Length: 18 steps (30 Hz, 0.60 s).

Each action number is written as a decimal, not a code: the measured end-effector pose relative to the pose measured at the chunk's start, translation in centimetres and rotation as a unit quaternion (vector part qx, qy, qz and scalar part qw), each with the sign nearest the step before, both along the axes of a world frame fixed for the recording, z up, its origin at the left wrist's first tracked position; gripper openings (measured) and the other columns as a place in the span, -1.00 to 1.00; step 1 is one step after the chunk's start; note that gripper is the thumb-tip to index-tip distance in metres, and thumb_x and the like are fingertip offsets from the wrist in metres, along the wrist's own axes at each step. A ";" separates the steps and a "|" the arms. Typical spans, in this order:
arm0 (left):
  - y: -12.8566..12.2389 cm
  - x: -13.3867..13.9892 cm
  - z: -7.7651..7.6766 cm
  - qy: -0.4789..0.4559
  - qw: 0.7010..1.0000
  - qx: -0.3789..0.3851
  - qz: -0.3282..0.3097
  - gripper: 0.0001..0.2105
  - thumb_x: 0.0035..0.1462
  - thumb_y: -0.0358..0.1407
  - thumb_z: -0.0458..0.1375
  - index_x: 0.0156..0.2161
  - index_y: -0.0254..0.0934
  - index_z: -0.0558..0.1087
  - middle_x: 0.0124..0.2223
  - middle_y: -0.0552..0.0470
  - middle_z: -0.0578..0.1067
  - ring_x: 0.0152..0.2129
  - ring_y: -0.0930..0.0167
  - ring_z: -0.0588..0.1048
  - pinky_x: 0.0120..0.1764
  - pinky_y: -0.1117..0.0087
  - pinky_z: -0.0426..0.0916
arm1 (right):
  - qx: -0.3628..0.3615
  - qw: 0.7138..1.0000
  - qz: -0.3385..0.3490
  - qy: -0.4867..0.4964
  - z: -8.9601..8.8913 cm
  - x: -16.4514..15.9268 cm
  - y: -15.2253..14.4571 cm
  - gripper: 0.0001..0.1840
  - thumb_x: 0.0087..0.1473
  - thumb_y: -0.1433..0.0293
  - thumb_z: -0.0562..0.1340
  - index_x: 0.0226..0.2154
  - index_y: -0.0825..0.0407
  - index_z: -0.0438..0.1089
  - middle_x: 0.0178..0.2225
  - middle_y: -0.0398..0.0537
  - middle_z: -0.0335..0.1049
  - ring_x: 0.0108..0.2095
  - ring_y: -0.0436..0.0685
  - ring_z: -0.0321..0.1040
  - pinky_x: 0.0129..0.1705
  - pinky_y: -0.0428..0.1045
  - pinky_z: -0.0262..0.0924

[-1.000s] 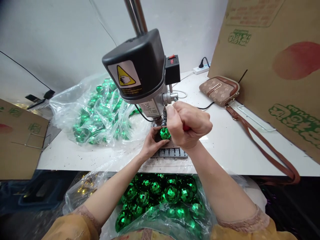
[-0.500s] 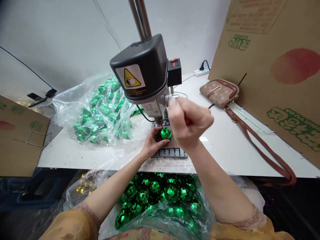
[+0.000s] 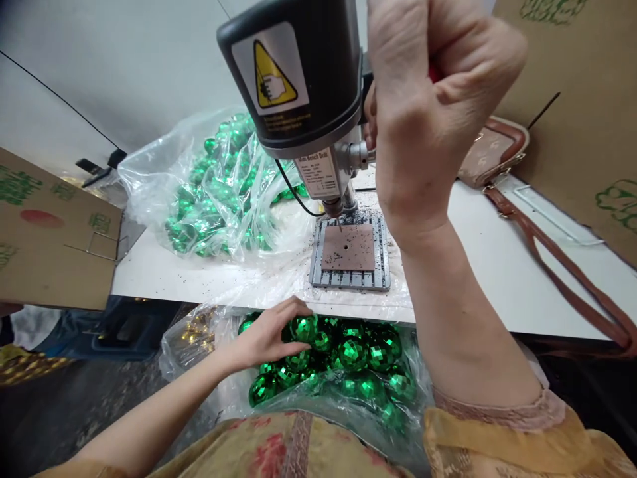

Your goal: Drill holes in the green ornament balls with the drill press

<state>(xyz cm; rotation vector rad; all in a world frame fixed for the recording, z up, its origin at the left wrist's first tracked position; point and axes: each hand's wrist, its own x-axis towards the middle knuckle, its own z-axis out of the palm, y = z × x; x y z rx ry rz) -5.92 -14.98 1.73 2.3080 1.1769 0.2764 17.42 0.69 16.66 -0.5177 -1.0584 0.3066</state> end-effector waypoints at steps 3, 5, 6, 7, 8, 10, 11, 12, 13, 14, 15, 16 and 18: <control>-2.7 -0.9 -1.7 0.125 0.988 0.093 -0.016 -0.56 0.20 -0.22 0.26 0.16 -0.22 0.33 0.10 -0.25 0.43 -0.08 0.17 0.53 -0.10 0.17 0.48 | 0.002 1.000 -0.002 0.010 0.0 -0.1 0.2 -0.52 0.18 0.41 0.15 -0.65 -0.09 -0.09 -0.63 -0.21 -0.12 -0.65 -0.12 -0.03 -0.54 -0.05 -0.13; -3.4 -1.0 -2.4 0.148 0.976 0.157 -0.023 -0.50 0.20 -0.15 0.27 0.19 -0.22 0.31 0.12 -0.28 0.43 -0.08 0.13 0.53 -0.10 0.12 0.48 | 0.009 1.000 0.000 0.015 0.0 -0.1 0.3 -0.51 0.18 0.42 0.16 -0.66 -0.08 -0.08 -0.66 -0.22 -0.11 -0.67 -0.10 -0.04 -0.56 -0.05 -0.14; -3.3 -1.0 -2.4 0.135 0.974 0.180 -0.023 -0.50 0.21 -0.13 0.25 0.19 -0.22 0.30 0.11 -0.27 0.44 -0.08 0.14 0.53 -0.10 0.13 0.47 | 0.015 1.000 0.001 0.013 0.0 -0.1 0.2 -0.50 0.18 0.42 0.16 -0.67 -0.08 -0.08 -0.67 -0.23 -0.10 -0.67 -0.10 -0.04 -0.56 -0.04 -0.14; -2.7 -1.1 -2.2 0.109 0.973 0.201 -0.017 -0.54 0.24 -0.13 0.22 0.18 -0.22 0.31 0.09 -0.25 0.45 -0.07 0.16 0.52 -0.08 0.15 0.47 | 0.016 1.000 0.003 0.010 0.0 -0.1 0.2 -0.50 0.19 0.42 0.16 -0.68 -0.07 -0.07 -0.69 -0.24 -0.09 -0.68 -0.10 -0.05 -0.57 -0.04 -0.14; -1.8 -1.1 -1.9 0.075 0.973 0.220 -0.002 -0.62 0.28 -0.18 0.18 0.15 -0.22 0.33 0.06 -0.22 0.47 -0.06 0.19 0.51 -0.06 0.17 0.46 | 0.014 1.000 0.004 0.005 -0.1 -0.1 0.1 -0.49 0.19 0.41 0.17 -0.69 -0.06 -0.06 -0.70 -0.24 -0.08 -0.69 -0.10 -0.04 -0.58 -0.04 -0.13; 1.5 -1.4 -0.8 0.008 0.967 0.250 0.046 -0.77 0.32 -0.36 0.06 0.06 -0.22 0.37 0.00 -0.16 0.49 -0.05 0.26 0.50 -0.04 0.22 0.44 | 0.013 1.000 0.004 -0.002 -0.1 0.0 -0.2 -0.49 0.18 0.42 0.17 -0.71 -0.04 -0.03 -0.71 -0.25 -0.04 -0.69 -0.11 -0.02 -0.58 -0.03 -0.12; 3.7 -1.5 -0.3 -0.016 0.964 0.255 0.076 -0.76 0.30 -0.44 0.01 0.01 -0.22 0.39 -0.03 -0.15 0.50 -0.05 0.27 0.50 -0.05 0.23 0.44 | 0.011 1.000 0.005 -0.002 -0.2 0.0 -0.3 -0.50 0.18 0.42 0.18 -0.70 -0.03 -0.01 -0.71 -0.25 -0.02 -0.69 -0.11 -0.01 -0.58 -0.02 -0.11; 6.3 -1.7 0.2 -0.029 0.961 0.255 0.106 -0.73 0.26 -0.51 -0.02 -0.03 -0.23 0.41 -0.06 -0.13 0.50 -0.07 0.28 0.50 -0.04 0.23 0.43 | 0.010 1.000 0.005 -0.001 -0.2 0.0 -0.3 -0.52 0.17 0.41 0.18 -0.69 -0.03 0.00 -0.71 -0.26 -0.01 -0.69 -0.11 -0.01 -0.57 -0.02 -0.11; 9.2 -1.8 0.6 -0.027 0.958 0.248 0.139 -0.71 0.21 -0.54 -0.03 -0.07 -0.25 0.43 -0.10 -0.13 0.50 -0.09 0.27 0.50 -0.03 0.21 0.42 | 0.013 1.000 0.003 0.002 -0.2 -0.1 -0.4 -0.53 0.17 0.41 0.18 -0.68 -0.03 0.01 -0.71 -0.26 -0.01 -0.69 -0.11 -0.01 -0.57 -0.01 -0.11; 12.2 -1.8 0.8 -0.019 0.955 0.232 0.182 -0.69 0.16 -0.57 -0.02 -0.08 -0.28 0.45 -0.10 -0.15 0.50 -0.09 0.24 0.50 -0.01 0.19 0.40 | 0.016 1.000 0.003 0.005 -0.3 -0.1 -0.4 -0.55 0.16 0.41 0.18 -0.67 -0.03 0.03 -0.72 -0.27 -0.01 -0.69 -0.11 -0.01 -0.57 0.00 -0.11; 15.1 -1.7 0.9 -0.014 0.951 0.206 0.232 -0.67 0.12 -0.59 -0.01 -0.09 -0.30 0.46 -0.08 -0.18 0.50 -0.07 0.21 0.49 0.03 0.16 0.37 | 0.018 1.000 0.000 0.012 -0.3 -0.2 -0.4 -0.56 0.16 0.41 0.19 -0.67 -0.03 0.04 -0.72 -0.28 -0.02 -0.70 -0.10 -0.01 -0.57 0.00 -0.12; 17.9 -1.6 0.9 -0.018 0.943 0.173 0.285 -0.65 0.08 -0.60 0.00 -0.09 -0.31 0.47 -0.06 -0.20 0.50 -0.04 0.17 0.48 0.07 0.14 0.33 | 0.019 1.000 -0.004 0.021 -0.3 -0.2 -0.4 -0.57 0.15 0.42 0.19 -0.67 -0.03 0.06 -0.73 -0.28 -0.03 -0.71 -0.10 -0.01 -0.58 0.01 -0.13; 22.8 -1.1 0.5 -0.034 0.930 0.126 0.343 -0.67 0.06 -0.60 0.05 -0.10 -0.34 0.49 -0.07 -0.24 0.51 -0.02 0.11 0.46 0.09 0.12 0.29 | 0.018 0.999 -0.012 0.030 -0.2 -0.3 -0.4 -0.57 0.14 0.43 0.20 -0.68 -0.03 0.07 -0.75 -0.28 -0.04 -0.72 -0.11 -0.02 -0.59 0.02 -0.14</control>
